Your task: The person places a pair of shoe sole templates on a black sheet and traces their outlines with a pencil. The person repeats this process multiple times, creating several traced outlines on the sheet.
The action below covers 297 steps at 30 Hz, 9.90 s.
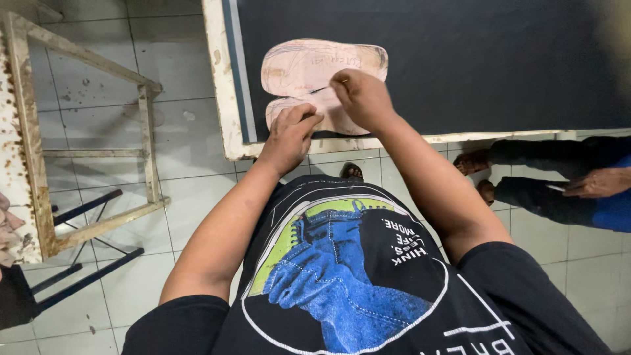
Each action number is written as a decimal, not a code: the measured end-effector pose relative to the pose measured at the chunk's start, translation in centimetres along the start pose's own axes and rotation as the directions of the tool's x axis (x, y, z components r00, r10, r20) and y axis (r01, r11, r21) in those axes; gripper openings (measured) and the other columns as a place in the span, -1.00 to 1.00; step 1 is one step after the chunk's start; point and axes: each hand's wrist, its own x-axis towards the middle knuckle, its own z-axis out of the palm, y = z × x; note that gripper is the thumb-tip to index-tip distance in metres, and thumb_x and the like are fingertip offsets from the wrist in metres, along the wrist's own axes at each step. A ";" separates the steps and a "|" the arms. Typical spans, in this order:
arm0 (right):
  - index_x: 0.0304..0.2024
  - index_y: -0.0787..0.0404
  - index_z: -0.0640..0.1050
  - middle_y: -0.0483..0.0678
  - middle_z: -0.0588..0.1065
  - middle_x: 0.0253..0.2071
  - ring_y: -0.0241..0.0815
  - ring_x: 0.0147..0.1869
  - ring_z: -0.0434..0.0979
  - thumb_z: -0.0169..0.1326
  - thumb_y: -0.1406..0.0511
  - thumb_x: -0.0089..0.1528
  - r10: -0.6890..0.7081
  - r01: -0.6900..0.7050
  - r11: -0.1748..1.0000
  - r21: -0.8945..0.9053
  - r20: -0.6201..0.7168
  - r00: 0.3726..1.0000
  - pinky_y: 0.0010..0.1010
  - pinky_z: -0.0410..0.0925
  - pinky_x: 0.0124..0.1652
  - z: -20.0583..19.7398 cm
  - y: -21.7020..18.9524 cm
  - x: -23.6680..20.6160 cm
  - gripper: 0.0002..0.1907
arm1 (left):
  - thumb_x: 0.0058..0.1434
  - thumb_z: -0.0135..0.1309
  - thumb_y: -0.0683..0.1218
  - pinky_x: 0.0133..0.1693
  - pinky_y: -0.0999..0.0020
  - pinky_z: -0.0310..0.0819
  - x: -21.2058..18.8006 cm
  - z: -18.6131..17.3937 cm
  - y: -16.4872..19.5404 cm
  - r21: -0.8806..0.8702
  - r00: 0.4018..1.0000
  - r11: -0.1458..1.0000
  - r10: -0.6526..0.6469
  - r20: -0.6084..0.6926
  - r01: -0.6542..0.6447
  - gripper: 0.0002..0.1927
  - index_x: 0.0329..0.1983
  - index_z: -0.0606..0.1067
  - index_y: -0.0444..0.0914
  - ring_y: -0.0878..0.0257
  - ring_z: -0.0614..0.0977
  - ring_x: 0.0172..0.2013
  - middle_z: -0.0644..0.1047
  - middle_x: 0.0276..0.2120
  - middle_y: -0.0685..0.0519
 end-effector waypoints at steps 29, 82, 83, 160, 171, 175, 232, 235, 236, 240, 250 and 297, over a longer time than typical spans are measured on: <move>-0.20 0.34 0.59 -0.06 0.58 -0.40 -0.25 -0.39 0.59 0.18 0.24 0.19 0.460 -0.545 0.636 0.546 0.300 0.836 -0.38 0.49 -0.39 7.5 8.2 -11.8 -0.73 | 0.25 0.10 -0.16 0.14 0.07 0.39 -8.6 0.2 -3.9 -0.010 0.926 0.975 -0.212 -0.312 0.220 -0.78 -0.05 0.55 -0.30 -0.09 0.53 0.05 0.54 -0.01 -0.11; 0.12 0.26 0.58 -0.08 0.40 -0.07 -0.31 -0.10 0.52 0.29 0.37 0.22 0.363 -0.298 0.888 0.349 -0.135 0.922 -0.48 0.50 -0.12 5.7 28.0 -26.8 -0.59 | 0.16 0.34 0.04 0.46 -0.15 -0.19 -10.7 18.9 -6.6 0.091 0.977 0.972 -0.211 -0.040 0.214 -0.50 0.18 0.60 -0.10 -0.20 0.06 0.50 0.21 0.46 -0.12; 0.12 0.25 0.59 -0.07 0.40 -0.07 -0.31 -0.12 0.52 0.29 0.37 0.22 0.371 -0.309 0.887 0.343 -0.132 0.919 -0.48 0.49 -0.13 5.9 28.1 -26.9 -0.60 | 0.15 0.34 0.04 0.45 -0.15 -0.19 -10.9 19.1 -6.6 0.095 0.977 0.972 -0.211 -0.040 0.214 -0.50 0.18 0.60 -0.11 -0.20 0.06 0.50 0.21 0.46 -0.13; -0.18 0.26 0.65 0.06 0.46 -0.14 0.03 -0.05 0.50 0.21 0.30 0.37 -0.137 0.125 0.990 -0.059 -0.276 0.951 -0.20 0.39 -0.09 12.9 24.1 -24.6 -0.87 | 0.24 -0.04 -0.14 -0.22 0.02 0.53 -12.6 37.0 -3.7 0.657 0.999 0.753 -0.005 0.054 -0.032 -0.71 -0.06 0.49 -0.41 -0.22 0.49 -0.17 0.42 -0.05 -0.40; -0.13 0.24 0.58 0.13 0.59 -0.24 0.15 -0.15 0.59 0.08 0.20 0.35 -0.163 0.107 0.979 0.174 0.351 0.922 -0.14 0.42 -0.15 21.0 17.1 -18.6 -0.77 | 0.34 -0.13 -0.13 0.16 -0.14 0.27 -15.5 40.0 -5.2 0.275 0.978 0.954 -0.162 0.131 0.121 -0.59 0.20 0.34 -0.41 -0.19 0.41 0.18 0.37 0.20 -0.31; -0.13 0.24 0.57 0.12 0.59 -0.24 0.16 -0.15 0.59 0.09 0.19 0.35 -0.183 0.137 0.980 0.145 0.373 0.909 -0.11 0.42 -0.15 22.9 17.8 -19.2 -0.76 | 0.38 -0.15 -0.14 0.17 -0.02 0.31 -16.1 40.8 -5.3 0.194 0.958 0.952 -0.262 0.121 0.236 -0.57 0.25 0.33 -0.47 -0.22 0.43 0.17 0.38 0.19 -0.37; -0.12 0.25 0.64 0.11 0.61 -0.18 0.14 -0.11 0.62 0.16 0.27 0.38 0.048 -0.078 0.983 -0.169 -0.175 0.983 -0.14 0.45 -0.13 4.8 37.6 -27.1 -0.83 | 0.18 -0.03 -0.21 -0.19 0.14 0.63 -13.0 37.7 1.8 0.394 0.958 0.914 -0.025 0.285 -0.093 -0.54 0.18 0.48 -0.21 -0.23 0.44 0.06 0.31 0.30 -0.25; -0.14 0.25 0.63 0.13 0.60 -0.20 0.17 -0.14 0.61 0.18 0.26 0.37 0.039 -0.074 0.980 -0.186 -0.185 0.982 -0.11 0.44 -0.16 5.7 36.6 -29.3 -0.84 | 0.17 -0.03 -0.21 -0.21 0.12 0.63 -13.1 38.0 1.8 0.398 0.954 0.913 -0.038 0.297 -0.087 -0.54 0.17 0.48 -0.20 -0.24 0.43 0.07 0.30 0.29 -0.24; -0.15 0.26 0.63 0.14 0.60 -0.20 0.18 -0.15 0.60 0.20 0.26 0.37 0.026 -0.064 0.977 -0.203 -0.187 0.982 -0.09 0.43 -0.17 6.0 36.2 -29.7 -0.84 | 0.16 -0.03 -0.21 -0.23 0.11 0.63 -13.1 38.1 1.8 0.405 0.952 0.910 -0.044 0.301 -0.086 -0.54 0.17 0.48 -0.20 -0.25 0.42 0.08 0.30 0.29 -0.24; -0.15 0.26 0.62 0.12 0.60 -0.20 0.13 -0.16 0.62 0.19 0.28 0.37 0.014 -0.035 0.995 -0.088 -0.230 0.973 -0.17 0.44 -0.18 7.8 34.2 -30.4 -0.85 | 0.18 -0.03 -0.21 -0.21 0.12 0.63 -13.3 38.5 1.5 0.404 0.957 0.910 -0.035 0.288 -0.088 -0.54 0.18 0.48 -0.20 -0.24 0.42 0.09 0.29 0.31 -0.25; -0.12 0.27 0.62 0.11 0.61 -0.19 0.08 -0.13 0.63 0.17 0.27 0.38 0.133 -0.131 0.991 0.023 -0.204 0.970 -0.22 0.45 -0.14 7.7 33.7 -32.4 -0.84 | 0.17 -0.02 -0.22 -0.19 0.07 0.60 -13.6 38.9 0.9 0.378 0.962 0.920 -0.002 0.272 -0.104 -0.54 0.17 0.51 -0.20 -0.23 0.44 0.08 0.31 0.31 -0.24; -0.14 0.26 0.53 0.05 0.57 -0.24 0.07 -0.15 0.59 0.09 0.35 0.34 -0.297 0.301 0.922 0.244 -0.052 0.953 -0.17 0.44 -0.17 12.8 17.5 -26.8 -0.91 | 0.33 -0.33 0.25 -0.02 0.21 0.52 -2.7 31.3 -2.9 -0.253 0.479 0.476 -0.444 0.757 0.842 -0.32 -0.10 0.67 -0.30 0.10 0.67 -0.17 0.69 -0.13 -0.13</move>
